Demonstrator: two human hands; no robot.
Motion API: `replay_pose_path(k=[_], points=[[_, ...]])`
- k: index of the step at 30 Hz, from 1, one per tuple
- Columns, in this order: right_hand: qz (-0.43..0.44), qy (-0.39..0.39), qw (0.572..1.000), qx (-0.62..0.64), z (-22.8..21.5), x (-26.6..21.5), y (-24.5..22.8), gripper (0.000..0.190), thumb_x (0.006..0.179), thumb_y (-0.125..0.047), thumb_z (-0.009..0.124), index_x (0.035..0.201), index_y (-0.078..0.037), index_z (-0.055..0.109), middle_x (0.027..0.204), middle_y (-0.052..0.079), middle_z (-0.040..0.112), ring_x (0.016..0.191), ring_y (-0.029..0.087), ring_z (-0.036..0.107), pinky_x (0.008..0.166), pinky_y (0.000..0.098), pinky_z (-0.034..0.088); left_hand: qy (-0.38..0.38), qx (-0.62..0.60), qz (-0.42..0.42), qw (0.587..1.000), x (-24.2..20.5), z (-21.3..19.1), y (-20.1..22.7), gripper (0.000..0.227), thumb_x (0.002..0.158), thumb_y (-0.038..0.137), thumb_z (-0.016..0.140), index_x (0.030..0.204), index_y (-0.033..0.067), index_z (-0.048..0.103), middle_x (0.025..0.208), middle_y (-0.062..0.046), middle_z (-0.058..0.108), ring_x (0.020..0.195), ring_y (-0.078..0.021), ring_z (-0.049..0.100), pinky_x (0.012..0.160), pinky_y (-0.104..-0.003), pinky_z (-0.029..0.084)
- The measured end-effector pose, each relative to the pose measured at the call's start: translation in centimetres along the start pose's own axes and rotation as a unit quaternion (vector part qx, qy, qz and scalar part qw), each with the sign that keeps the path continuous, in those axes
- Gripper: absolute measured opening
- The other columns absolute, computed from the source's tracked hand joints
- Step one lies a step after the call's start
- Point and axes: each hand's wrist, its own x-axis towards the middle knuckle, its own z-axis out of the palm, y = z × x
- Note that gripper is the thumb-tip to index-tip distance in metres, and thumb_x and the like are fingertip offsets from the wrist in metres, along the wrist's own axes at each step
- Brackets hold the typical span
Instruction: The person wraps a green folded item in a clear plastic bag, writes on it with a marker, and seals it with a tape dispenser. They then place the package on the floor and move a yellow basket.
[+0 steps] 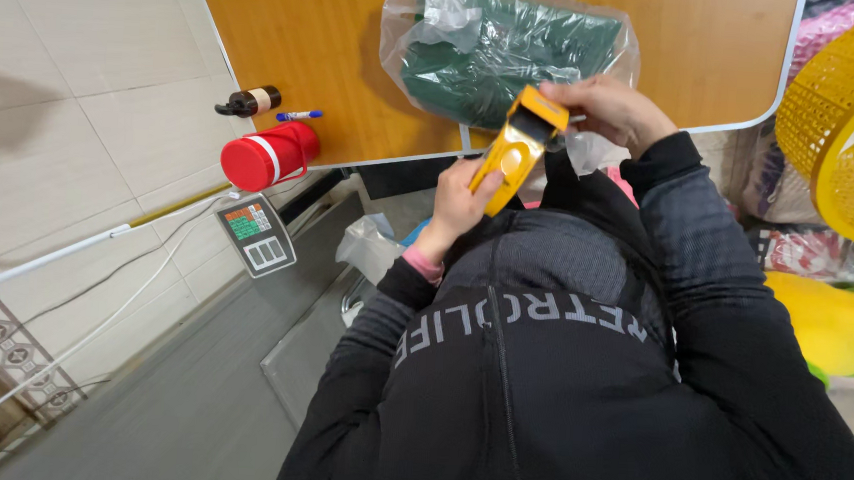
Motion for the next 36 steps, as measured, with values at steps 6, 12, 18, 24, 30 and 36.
replay_pose_path(k=[6,12,18,24,30,36], points=[[0.03,-0.031,0.999,0.021,1.2,1.1,3.4,0.029,0.099,-0.026,0.068,0.112,-0.001,0.076,0.1,-0.002,0.075,0.085,0.005,0.067,0.075,0.0223,0.053,-0.036,0.023,-0.001,0.999,-2.4,-1.4,0.1,0.027,0.093,0.028,0.073,0.084,0.0034,0.067,0.079,-0.015,0.067,0.077,-0.0373,0.064,0.07,-0.044,0.051],[-0.187,0.026,0.961,-0.2,4.0,0.4,3.8,0.023,0.102,-0.022,0.069,0.107,-0.001,0.078,0.085,-0.002,0.074,0.076,0.002,0.061,0.067,0.0207,0.051,-0.01,0.046,-0.054,0.997,-4.5,-1.8,0.6,0.029,0.095,0.029,0.073,0.083,0.0029,0.067,0.081,-0.016,0.068,0.079,-0.0378,0.064,0.072,-0.045,0.051],[-0.331,0.112,0.886,-0.304,4.5,1.1,0.9,0.02,0.099,-0.018,0.084,0.097,0.001,0.078,0.074,0.007,0.063,0.069,0.01,0.054,0.062,0.0279,0.043,0.049,-0.023,-0.078,0.995,-4.4,-1.9,2.1,0.029,0.093,0.029,0.073,0.103,0.0015,0.071,0.092,-0.017,0.073,0.082,-0.0357,0.068,0.075,-0.041,0.054],[-0.401,0.114,0.866,-0.276,0.8,5.4,-1.6,0.027,0.104,-0.019,0.078,0.086,-0.001,0.069,0.096,0.003,0.077,0.095,0.011,0.075,0.07,0.0284,0.053,0.061,-0.075,-0.127,0.987,-4.5,-2.0,1.4,0.027,0.094,0.028,0.075,0.1,0.002,0.071,0.086,-0.016,0.072,0.077,-0.0304,0.073,0.071,-0.035,0.055],[-0.353,0.147,0.814,-0.437,-3.0,9.8,-2.8,0.027,0.1,-0.034,0.089,0.105,-0.009,0.081,0.092,0.01,0.071,0.081,0.023,0.066,0.074,0.0385,0.05,0.081,-0.075,-0.154,0.982,-5.6,-0.5,-1.1,0.029,0.094,0.03,0.073,0.105,0.0024,0.074,0.089,-0.016,0.076,0.082,-0.029,0.078,0.073,-0.035,0.058],[-0.455,0.248,0.702,-0.487,-3.6,12.4,-0.4,0.024,0.093,-0.035,0.081,0.109,-0.017,0.085,0.122,0.008,0.074,0.123,0.031,0.057,0.106,0.0487,0.03,0.077,-0.071,-0.16,0.982,-4.3,1.0,-4.3,0.034,0.094,0.034,0.072,0.109,0.0025,0.073,0.093,-0.017,0.076,0.088,-0.0304,0.078,0.076,-0.036,0.059]])
